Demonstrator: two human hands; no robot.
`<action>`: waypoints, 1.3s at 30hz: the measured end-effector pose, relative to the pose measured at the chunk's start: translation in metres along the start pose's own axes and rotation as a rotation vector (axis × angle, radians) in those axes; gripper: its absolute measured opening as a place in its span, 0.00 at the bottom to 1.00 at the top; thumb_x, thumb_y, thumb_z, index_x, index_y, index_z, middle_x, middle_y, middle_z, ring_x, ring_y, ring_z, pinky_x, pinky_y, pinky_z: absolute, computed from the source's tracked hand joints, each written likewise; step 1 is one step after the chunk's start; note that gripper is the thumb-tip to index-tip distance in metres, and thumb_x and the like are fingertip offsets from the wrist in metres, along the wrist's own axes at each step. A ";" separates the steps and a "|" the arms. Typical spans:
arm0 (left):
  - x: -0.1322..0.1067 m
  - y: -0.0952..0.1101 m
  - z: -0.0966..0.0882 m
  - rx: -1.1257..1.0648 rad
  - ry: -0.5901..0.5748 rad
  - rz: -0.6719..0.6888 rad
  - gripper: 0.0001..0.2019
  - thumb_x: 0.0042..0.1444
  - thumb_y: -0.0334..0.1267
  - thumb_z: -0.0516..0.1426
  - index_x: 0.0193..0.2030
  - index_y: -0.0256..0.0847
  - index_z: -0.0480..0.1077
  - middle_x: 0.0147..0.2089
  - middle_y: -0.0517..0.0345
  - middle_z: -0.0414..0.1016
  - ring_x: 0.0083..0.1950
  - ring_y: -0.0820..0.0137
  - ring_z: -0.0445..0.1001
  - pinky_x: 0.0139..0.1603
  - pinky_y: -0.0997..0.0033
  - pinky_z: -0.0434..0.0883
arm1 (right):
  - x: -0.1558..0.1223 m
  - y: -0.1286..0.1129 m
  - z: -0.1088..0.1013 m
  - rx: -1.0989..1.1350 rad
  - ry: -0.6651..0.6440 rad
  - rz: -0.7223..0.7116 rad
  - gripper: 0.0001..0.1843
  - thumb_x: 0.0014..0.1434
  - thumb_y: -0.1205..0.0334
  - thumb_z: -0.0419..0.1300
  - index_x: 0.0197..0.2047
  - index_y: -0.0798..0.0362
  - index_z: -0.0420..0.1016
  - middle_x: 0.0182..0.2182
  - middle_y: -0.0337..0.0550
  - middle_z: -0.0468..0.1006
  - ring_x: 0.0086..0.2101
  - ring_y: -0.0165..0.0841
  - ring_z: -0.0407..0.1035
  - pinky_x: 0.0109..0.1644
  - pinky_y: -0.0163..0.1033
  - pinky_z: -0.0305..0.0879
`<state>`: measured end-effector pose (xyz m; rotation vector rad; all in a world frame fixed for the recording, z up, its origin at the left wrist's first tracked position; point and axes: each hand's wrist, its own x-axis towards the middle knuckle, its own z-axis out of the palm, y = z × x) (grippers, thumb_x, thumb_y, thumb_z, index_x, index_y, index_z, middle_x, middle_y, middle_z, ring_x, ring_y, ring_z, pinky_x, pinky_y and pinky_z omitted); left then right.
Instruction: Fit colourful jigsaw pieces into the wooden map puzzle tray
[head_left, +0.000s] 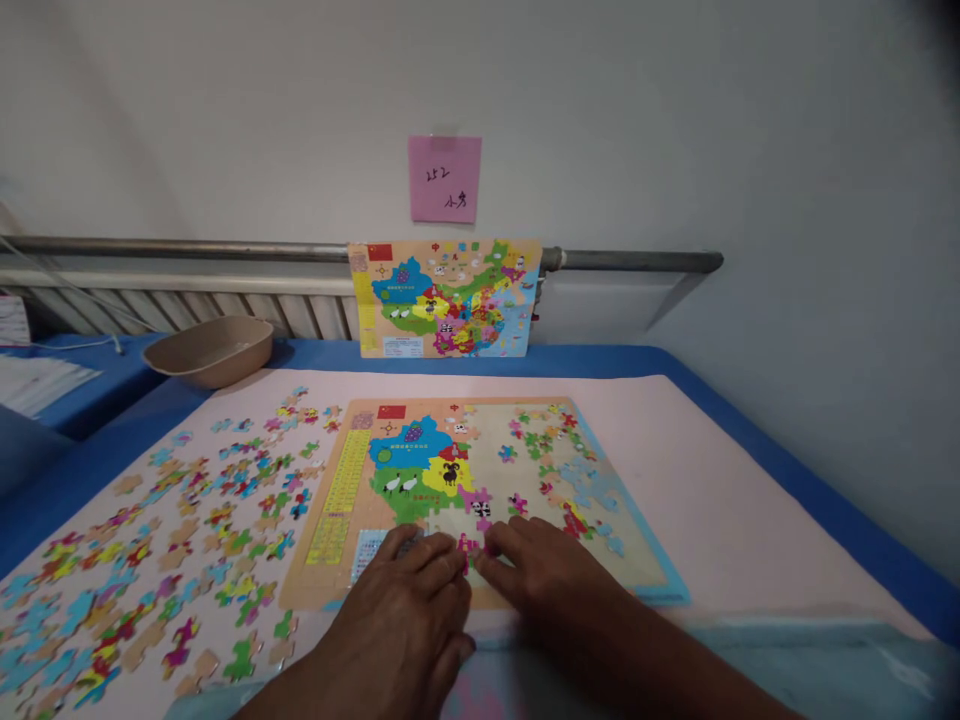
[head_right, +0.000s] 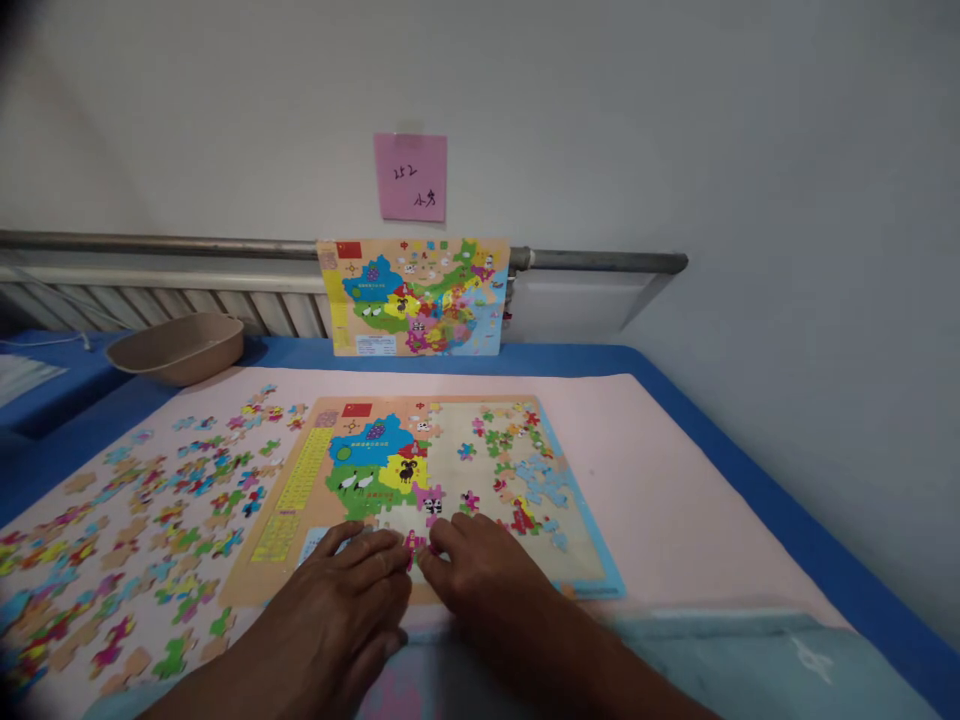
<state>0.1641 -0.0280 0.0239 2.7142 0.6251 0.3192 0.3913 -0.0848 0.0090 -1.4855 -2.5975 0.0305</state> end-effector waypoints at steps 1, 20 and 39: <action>0.000 0.000 0.000 0.001 0.008 0.005 0.12 0.61 0.38 0.63 0.51 0.45 0.72 0.63 0.61 0.78 0.68 0.60 0.70 0.72 0.44 0.58 | 0.000 0.000 0.001 0.023 0.013 0.012 0.11 0.64 0.74 0.67 0.49 0.55 0.76 0.45 0.48 0.75 0.41 0.40 0.65 0.43 0.43 0.59; 0.002 -0.003 0.001 0.116 0.127 0.157 0.14 0.59 0.33 0.61 0.53 0.44 0.72 0.62 0.60 0.79 0.63 0.59 0.75 0.65 0.47 0.65 | -0.009 0.006 0.007 0.116 0.093 0.126 0.10 0.65 0.77 0.63 0.44 0.52 0.75 0.38 0.42 0.70 0.37 0.37 0.60 0.39 0.42 0.50; 0.014 0.000 0.017 0.254 0.265 0.238 0.15 0.66 0.49 0.59 0.53 0.42 0.73 0.54 0.59 0.84 0.55 0.60 0.79 0.64 0.48 0.63 | -0.006 -0.007 0.011 0.195 -0.004 0.306 0.07 0.67 0.74 0.65 0.43 0.52 0.77 0.39 0.42 0.73 0.39 0.39 0.65 0.43 0.44 0.56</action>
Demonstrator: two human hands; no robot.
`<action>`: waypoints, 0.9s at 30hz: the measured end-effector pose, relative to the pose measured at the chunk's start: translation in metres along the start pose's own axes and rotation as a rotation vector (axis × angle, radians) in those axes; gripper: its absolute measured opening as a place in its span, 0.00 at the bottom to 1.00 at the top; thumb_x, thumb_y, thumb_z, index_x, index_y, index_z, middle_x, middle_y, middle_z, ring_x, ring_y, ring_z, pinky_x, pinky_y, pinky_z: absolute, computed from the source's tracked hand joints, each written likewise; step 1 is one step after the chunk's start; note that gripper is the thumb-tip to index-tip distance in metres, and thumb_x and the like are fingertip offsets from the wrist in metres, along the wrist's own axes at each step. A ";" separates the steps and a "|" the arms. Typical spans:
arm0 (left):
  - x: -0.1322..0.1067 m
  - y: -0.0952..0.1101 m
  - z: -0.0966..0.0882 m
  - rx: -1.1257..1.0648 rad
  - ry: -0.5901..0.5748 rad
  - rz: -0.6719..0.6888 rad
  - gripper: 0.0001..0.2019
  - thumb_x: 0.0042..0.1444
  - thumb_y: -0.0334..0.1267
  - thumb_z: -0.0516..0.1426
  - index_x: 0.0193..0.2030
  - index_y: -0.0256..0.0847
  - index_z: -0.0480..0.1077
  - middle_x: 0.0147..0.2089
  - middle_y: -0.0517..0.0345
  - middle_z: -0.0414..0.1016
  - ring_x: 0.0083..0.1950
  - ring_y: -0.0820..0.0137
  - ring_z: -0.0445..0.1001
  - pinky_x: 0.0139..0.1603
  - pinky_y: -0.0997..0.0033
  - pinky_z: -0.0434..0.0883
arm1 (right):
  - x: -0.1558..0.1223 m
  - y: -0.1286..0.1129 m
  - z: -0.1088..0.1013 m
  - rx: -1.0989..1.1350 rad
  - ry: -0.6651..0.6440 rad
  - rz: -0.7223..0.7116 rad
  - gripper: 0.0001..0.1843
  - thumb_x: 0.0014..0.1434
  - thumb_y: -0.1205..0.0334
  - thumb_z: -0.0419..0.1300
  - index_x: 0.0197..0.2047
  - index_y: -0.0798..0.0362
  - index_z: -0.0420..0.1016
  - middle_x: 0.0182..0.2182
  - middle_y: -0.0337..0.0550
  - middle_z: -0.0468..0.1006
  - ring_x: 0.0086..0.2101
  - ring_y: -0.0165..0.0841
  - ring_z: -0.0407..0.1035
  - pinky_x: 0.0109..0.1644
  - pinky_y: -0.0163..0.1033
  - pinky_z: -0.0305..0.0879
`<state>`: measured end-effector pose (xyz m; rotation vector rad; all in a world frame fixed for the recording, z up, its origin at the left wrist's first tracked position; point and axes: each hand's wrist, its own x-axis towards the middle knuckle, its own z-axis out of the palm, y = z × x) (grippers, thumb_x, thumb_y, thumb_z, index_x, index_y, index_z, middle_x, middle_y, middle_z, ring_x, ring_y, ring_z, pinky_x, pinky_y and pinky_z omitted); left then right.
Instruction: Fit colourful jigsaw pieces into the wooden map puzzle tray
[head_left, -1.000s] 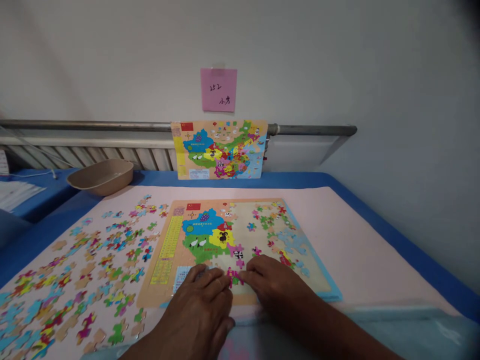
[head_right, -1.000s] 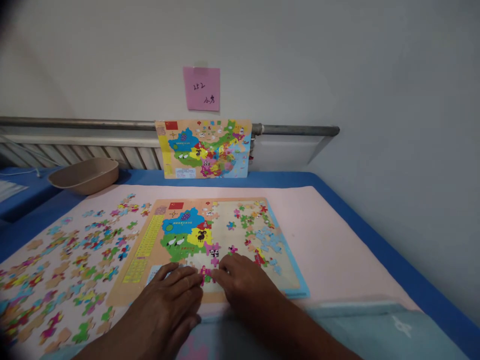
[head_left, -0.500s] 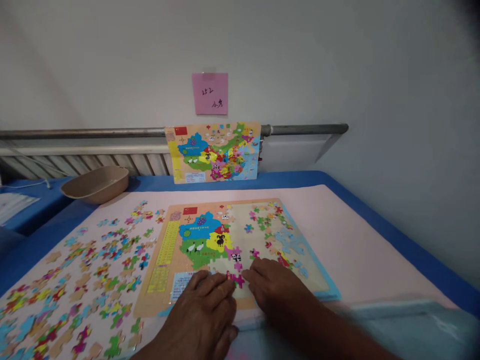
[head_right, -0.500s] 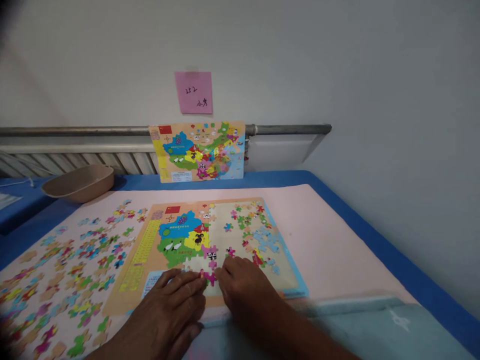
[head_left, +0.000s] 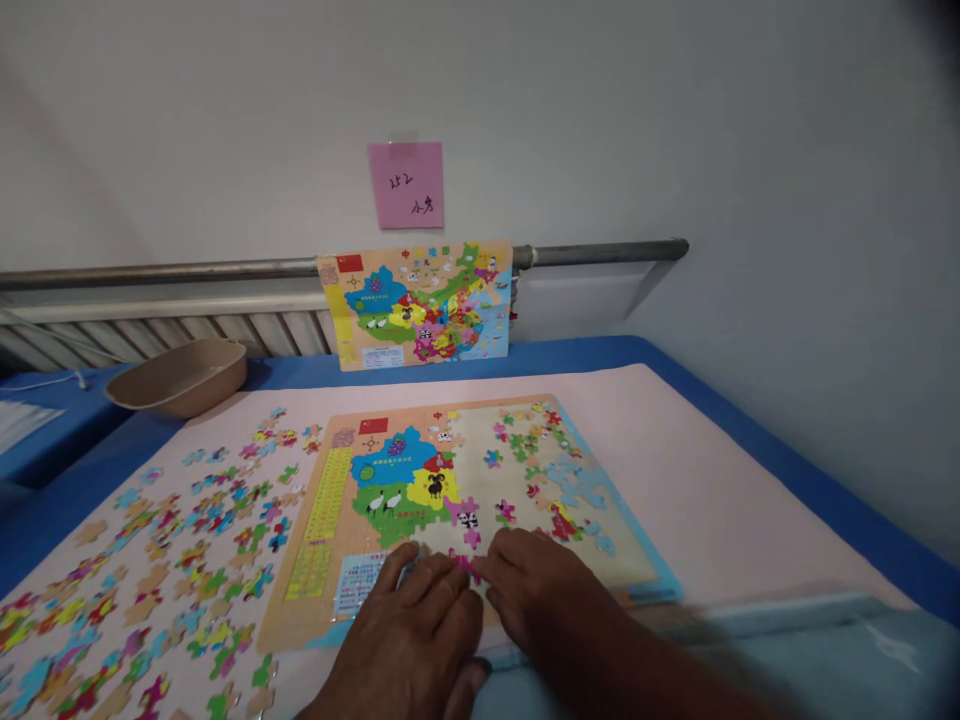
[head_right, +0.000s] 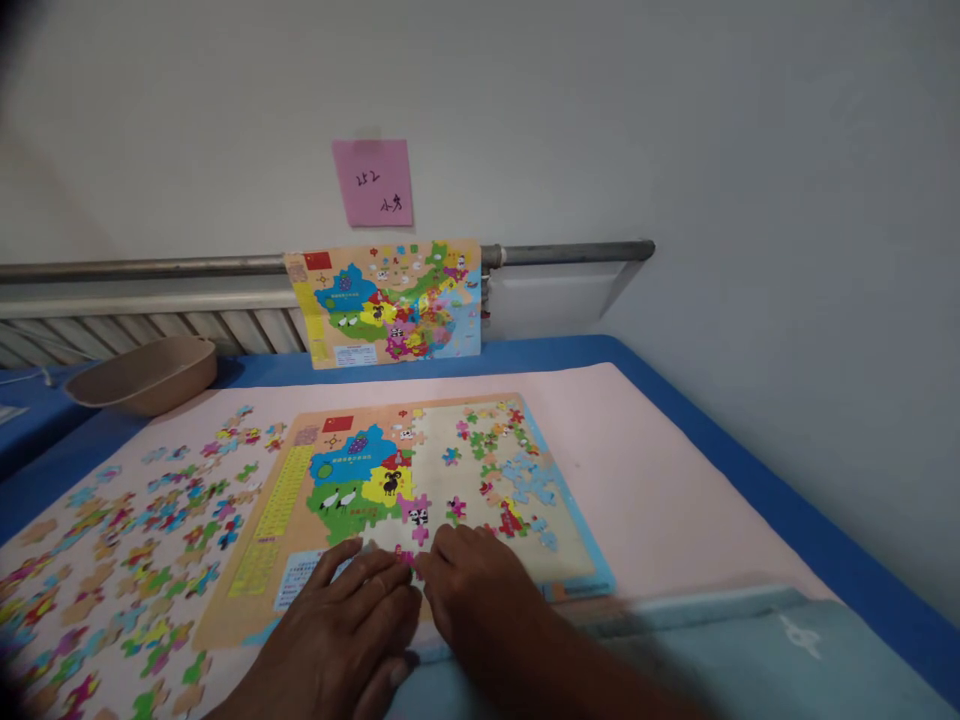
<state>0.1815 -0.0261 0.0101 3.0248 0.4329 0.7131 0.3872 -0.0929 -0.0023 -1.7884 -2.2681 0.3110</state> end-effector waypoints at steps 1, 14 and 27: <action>-0.001 -0.001 0.000 -0.015 0.012 0.001 0.13 0.67 0.46 0.59 0.52 0.42 0.73 0.53 0.60 0.84 0.54 0.61 0.80 0.63 0.49 0.63 | 0.000 0.000 0.000 -0.014 -0.004 0.019 0.07 0.67 0.75 0.65 0.42 0.53 0.77 0.39 0.42 0.73 0.39 0.40 0.65 0.43 0.45 0.56; -0.003 -0.005 -0.013 -0.192 0.025 -0.141 0.07 0.67 0.35 0.55 0.48 0.42 0.74 0.50 0.61 0.83 0.52 0.63 0.78 0.58 0.53 0.62 | 0.003 -0.005 -0.008 0.007 0.016 0.056 0.08 0.66 0.76 0.64 0.38 0.54 0.75 0.37 0.42 0.72 0.37 0.38 0.65 0.42 0.43 0.58; -0.005 -0.005 -0.013 -0.100 -0.025 -0.098 0.09 0.65 0.36 0.59 0.50 0.42 0.74 0.55 0.60 0.83 0.54 0.61 0.80 0.58 0.52 0.64 | 0.002 -0.011 -0.012 0.082 -0.003 0.115 0.09 0.65 0.77 0.62 0.40 0.53 0.77 0.37 0.41 0.73 0.37 0.36 0.66 0.40 0.41 0.56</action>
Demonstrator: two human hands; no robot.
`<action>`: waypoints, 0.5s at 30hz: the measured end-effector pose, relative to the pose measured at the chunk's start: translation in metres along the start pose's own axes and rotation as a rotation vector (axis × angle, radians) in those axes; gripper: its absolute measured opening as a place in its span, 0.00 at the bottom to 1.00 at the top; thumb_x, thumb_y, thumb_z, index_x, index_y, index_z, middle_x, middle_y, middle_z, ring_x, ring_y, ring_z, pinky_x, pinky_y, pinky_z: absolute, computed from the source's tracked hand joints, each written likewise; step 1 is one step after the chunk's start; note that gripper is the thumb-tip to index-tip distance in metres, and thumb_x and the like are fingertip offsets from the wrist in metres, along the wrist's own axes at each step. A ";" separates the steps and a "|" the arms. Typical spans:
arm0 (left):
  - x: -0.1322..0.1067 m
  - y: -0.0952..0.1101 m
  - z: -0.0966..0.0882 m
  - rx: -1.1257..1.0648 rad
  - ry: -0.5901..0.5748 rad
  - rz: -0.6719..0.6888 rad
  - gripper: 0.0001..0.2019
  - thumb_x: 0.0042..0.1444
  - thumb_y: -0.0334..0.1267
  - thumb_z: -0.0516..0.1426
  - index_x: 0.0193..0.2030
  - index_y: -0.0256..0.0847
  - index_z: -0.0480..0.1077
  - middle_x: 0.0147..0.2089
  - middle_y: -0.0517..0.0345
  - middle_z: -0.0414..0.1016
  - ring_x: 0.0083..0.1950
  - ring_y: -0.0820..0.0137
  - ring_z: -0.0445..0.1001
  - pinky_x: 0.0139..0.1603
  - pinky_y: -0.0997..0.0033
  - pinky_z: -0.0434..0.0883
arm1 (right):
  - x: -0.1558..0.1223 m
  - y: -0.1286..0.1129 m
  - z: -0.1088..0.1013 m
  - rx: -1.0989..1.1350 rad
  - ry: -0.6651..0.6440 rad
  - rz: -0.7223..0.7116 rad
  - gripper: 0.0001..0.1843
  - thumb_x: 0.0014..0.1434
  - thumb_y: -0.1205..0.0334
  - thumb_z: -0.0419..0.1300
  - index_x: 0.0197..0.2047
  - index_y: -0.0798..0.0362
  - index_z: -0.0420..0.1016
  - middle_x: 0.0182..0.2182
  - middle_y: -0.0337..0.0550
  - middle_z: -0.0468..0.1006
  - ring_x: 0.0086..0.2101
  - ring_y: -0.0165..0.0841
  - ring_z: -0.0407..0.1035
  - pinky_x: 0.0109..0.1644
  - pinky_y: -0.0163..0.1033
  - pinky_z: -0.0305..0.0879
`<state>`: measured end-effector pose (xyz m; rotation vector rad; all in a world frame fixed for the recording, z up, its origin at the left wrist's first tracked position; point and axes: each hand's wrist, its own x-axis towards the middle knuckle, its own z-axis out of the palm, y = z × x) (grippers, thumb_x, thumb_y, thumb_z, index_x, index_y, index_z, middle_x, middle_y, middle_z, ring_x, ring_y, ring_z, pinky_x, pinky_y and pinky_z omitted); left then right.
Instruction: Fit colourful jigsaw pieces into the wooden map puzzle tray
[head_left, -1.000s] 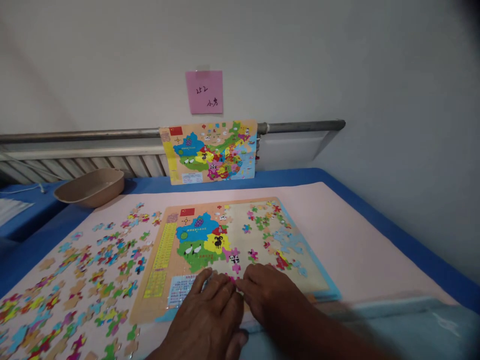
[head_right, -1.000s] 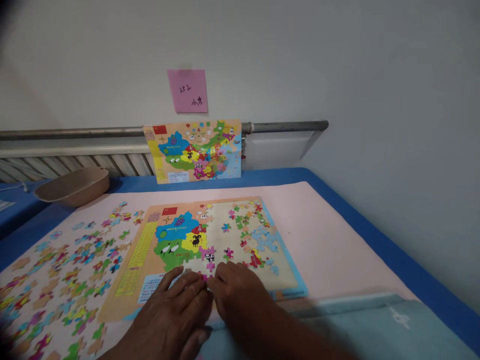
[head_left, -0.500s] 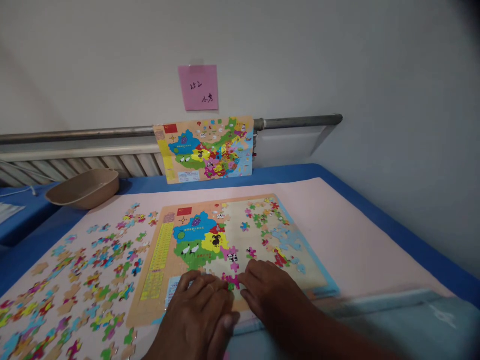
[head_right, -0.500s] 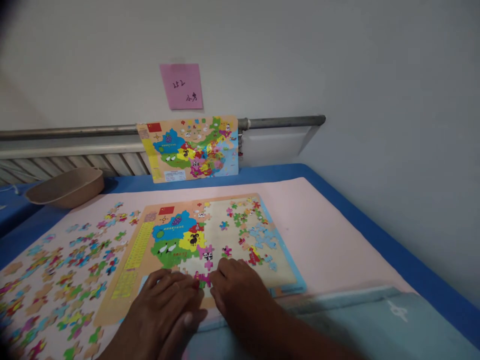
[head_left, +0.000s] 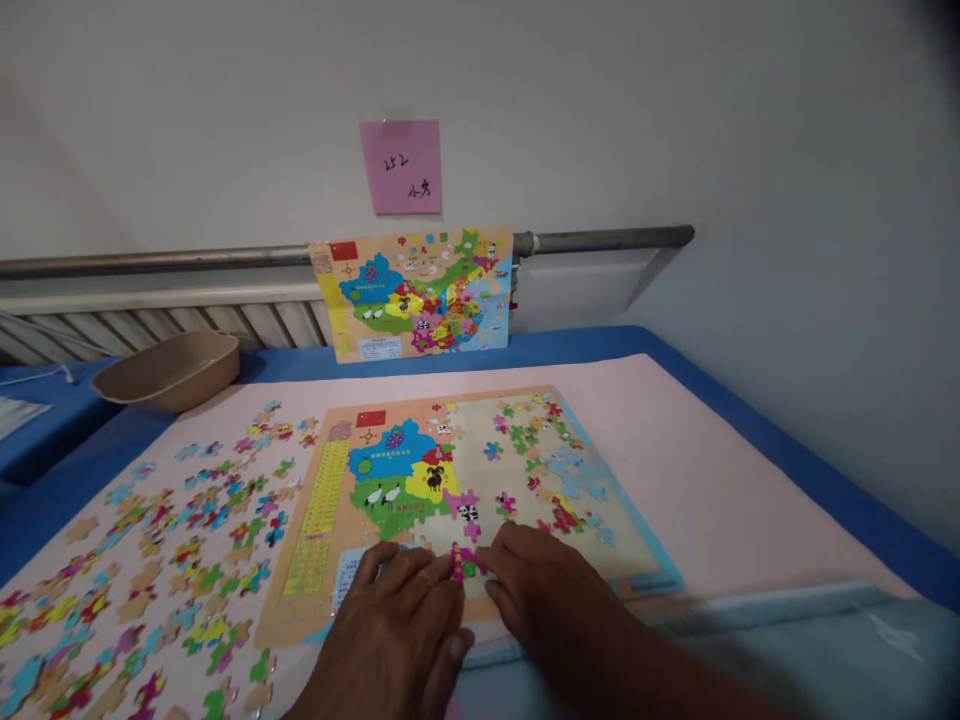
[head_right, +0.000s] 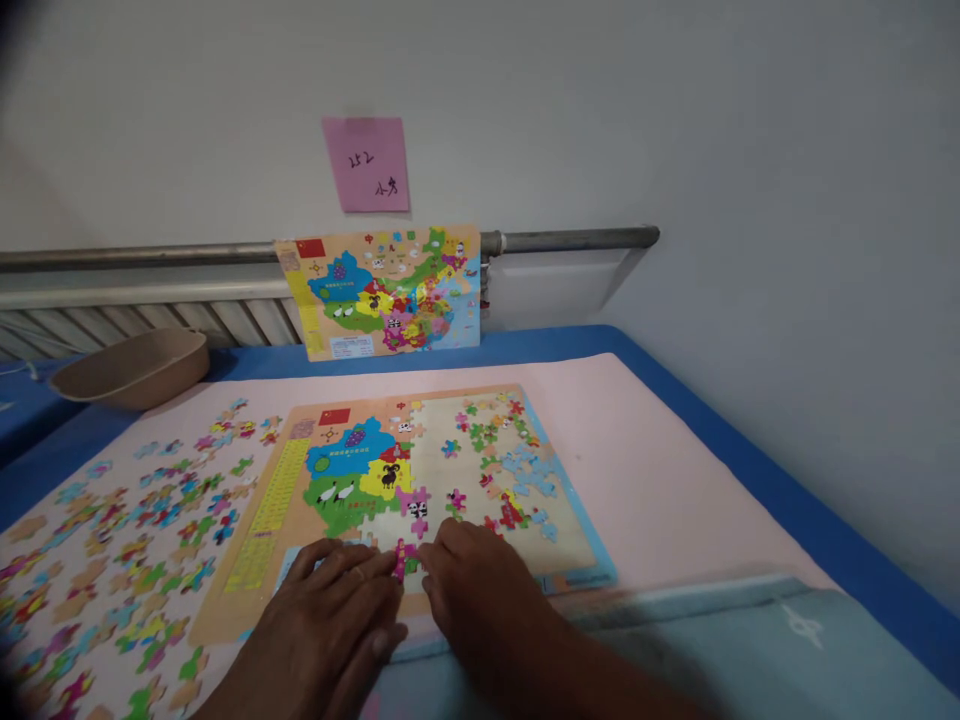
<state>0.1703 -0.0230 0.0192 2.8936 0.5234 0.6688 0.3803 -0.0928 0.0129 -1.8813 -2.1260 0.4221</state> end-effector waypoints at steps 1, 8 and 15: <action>-0.001 0.000 0.001 0.003 0.002 0.001 0.09 0.65 0.36 0.59 0.50 0.42 0.74 0.55 0.60 0.83 0.55 0.60 0.80 0.59 0.52 0.64 | -0.001 0.001 0.000 -0.010 0.004 0.005 0.09 0.65 0.77 0.62 0.40 0.53 0.76 0.37 0.41 0.73 0.37 0.36 0.66 0.40 0.41 0.55; -0.003 -0.003 0.003 -0.006 -0.009 -0.006 0.09 0.65 0.35 0.57 0.50 0.42 0.74 0.55 0.59 0.83 0.55 0.59 0.79 0.60 0.50 0.62 | 0.001 0.006 -0.002 -0.026 -0.034 -0.008 0.09 0.66 0.77 0.61 0.36 0.54 0.74 0.35 0.41 0.72 0.36 0.36 0.65 0.39 0.40 0.54; -0.002 -0.002 0.005 -0.013 0.022 -0.013 0.08 0.66 0.34 0.56 0.49 0.42 0.75 0.54 0.60 0.83 0.54 0.61 0.79 0.60 0.51 0.61 | 0.004 0.003 -0.004 -0.036 -0.083 0.024 0.09 0.65 0.76 0.62 0.37 0.53 0.75 0.36 0.41 0.72 0.37 0.37 0.66 0.39 0.41 0.53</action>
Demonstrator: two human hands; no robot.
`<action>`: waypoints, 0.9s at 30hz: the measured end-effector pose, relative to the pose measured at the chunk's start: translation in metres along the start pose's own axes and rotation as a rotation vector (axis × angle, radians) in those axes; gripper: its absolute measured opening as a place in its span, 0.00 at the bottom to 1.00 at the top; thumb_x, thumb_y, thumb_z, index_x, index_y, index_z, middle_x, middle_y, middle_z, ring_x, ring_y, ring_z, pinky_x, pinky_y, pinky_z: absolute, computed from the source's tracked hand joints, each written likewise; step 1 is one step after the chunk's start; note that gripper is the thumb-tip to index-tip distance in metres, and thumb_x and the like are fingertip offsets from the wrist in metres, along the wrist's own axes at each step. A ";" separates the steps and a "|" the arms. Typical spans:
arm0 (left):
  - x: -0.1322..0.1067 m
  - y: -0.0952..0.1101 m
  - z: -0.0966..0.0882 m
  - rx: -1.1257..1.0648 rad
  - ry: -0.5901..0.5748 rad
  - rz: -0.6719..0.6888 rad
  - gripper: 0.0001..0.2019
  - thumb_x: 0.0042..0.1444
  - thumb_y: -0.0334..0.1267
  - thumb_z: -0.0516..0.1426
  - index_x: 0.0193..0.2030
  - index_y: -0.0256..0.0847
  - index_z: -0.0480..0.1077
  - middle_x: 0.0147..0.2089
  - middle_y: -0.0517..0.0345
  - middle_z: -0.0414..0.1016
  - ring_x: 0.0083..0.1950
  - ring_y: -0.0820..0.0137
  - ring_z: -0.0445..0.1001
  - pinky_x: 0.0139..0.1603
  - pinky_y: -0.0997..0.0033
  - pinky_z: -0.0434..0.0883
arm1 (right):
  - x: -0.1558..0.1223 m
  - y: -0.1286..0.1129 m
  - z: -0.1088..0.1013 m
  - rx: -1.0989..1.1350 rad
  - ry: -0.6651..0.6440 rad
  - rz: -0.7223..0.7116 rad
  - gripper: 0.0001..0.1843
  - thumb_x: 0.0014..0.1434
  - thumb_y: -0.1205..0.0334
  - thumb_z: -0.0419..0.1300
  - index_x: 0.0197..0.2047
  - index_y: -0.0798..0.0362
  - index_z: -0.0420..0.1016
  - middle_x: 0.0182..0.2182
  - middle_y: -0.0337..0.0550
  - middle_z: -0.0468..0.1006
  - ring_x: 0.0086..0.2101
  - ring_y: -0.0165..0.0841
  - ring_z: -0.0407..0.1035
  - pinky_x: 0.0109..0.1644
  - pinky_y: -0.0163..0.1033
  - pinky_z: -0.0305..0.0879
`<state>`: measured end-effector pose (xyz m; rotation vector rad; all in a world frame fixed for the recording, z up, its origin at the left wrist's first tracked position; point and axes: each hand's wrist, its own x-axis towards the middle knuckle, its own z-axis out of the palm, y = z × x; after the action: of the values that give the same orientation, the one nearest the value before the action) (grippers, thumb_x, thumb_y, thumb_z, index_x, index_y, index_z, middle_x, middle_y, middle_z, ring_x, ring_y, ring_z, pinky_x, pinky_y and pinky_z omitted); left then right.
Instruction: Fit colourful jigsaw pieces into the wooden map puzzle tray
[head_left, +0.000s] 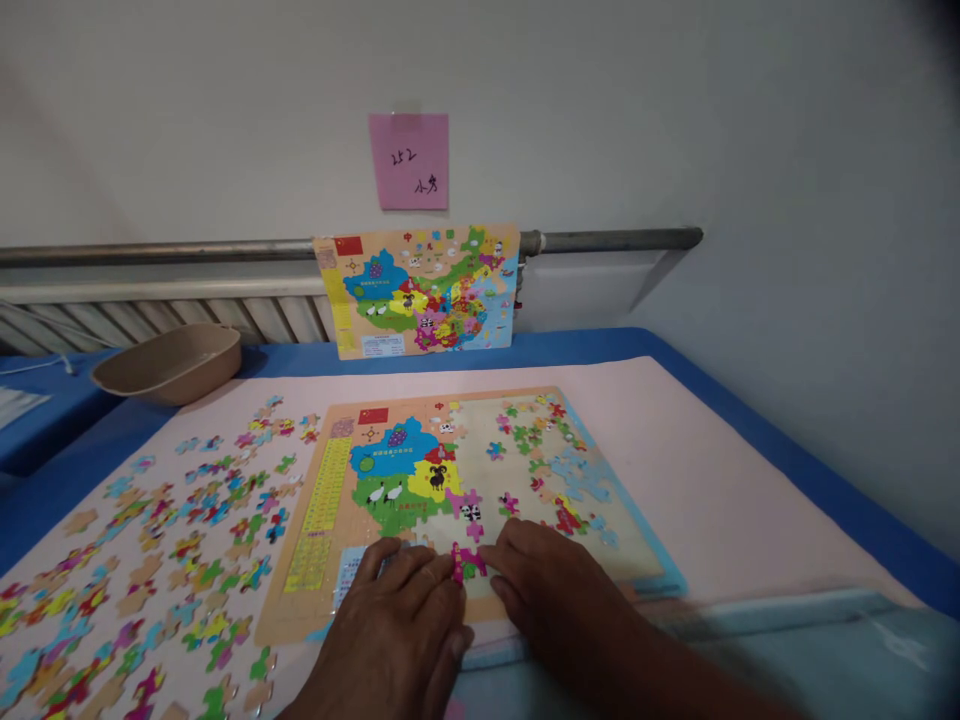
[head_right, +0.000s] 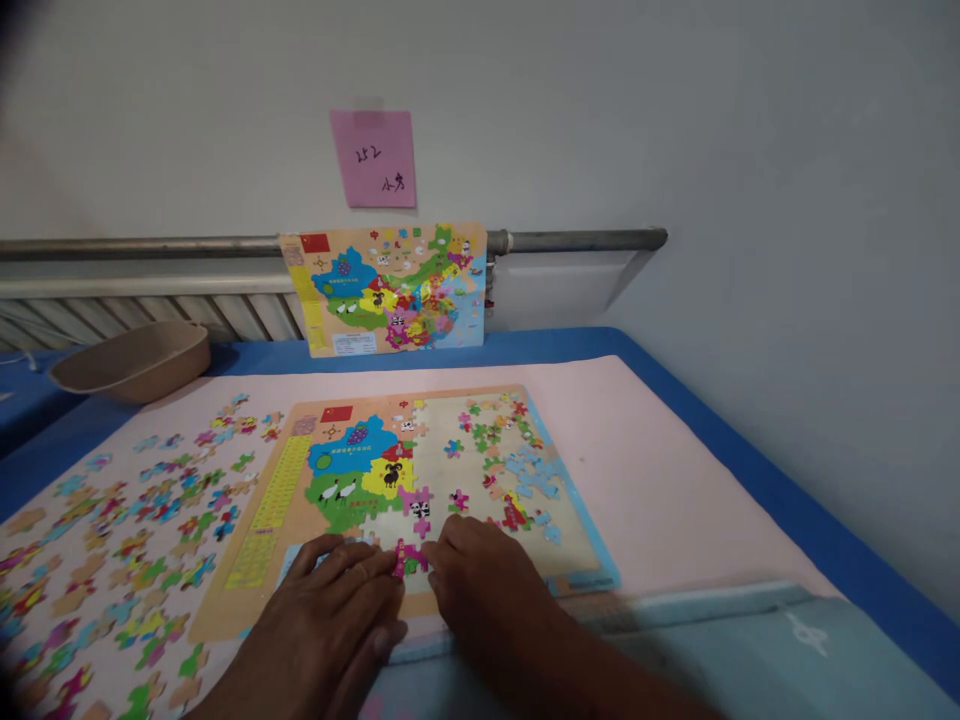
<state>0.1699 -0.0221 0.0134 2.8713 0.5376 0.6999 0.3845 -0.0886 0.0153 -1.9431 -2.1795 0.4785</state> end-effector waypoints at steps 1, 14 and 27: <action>0.000 0.000 0.000 -0.004 0.006 -0.002 0.08 0.66 0.34 0.56 0.49 0.42 0.75 0.53 0.60 0.83 0.54 0.61 0.79 0.60 0.51 0.61 | 0.000 0.000 0.000 0.001 0.006 0.002 0.09 0.65 0.76 0.62 0.37 0.53 0.75 0.36 0.41 0.72 0.37 0.37 0.66 0.39 0.41 0.53; 0.005 0.000 -0.003 -0.023 0.055 0.030 0.10 0.64 0.30 0.56 0.48 0.42 0.75 0.51 0.61 0.84 0.51 0.64 0.79 0.57 0.54 0.65 | -0.002 -0.003 -0.003 0.034 0.052 0.013 0.09 0.66 0.77 0.62 0.38 0.54 0.76 0.37 0.42 0.74 0.38 0.37 0.68 0.42 0.41 0.58; 0.007 0.001 -0.014 -0.048 0.106 0.019 0.08 0.66 0.29 0.53 0.44 0.41 0.73 0.46 0.61 0.83 0.46 0.66 0.77 0.50 0.57 0.65 | -0.004 0.001 0.002 0.059 0.189 -0.091 0.09 0.66 0.77 0.60 0.37 0.54 0.75 0.36 0.43 0.73 0.37 0.37 0.66 0.41 0.40 0.58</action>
<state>0.1691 -0.0196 0.0290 2.8106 0.5009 0.8594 0.3851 -0.0928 0.0136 -1.7718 -2.0992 0.3265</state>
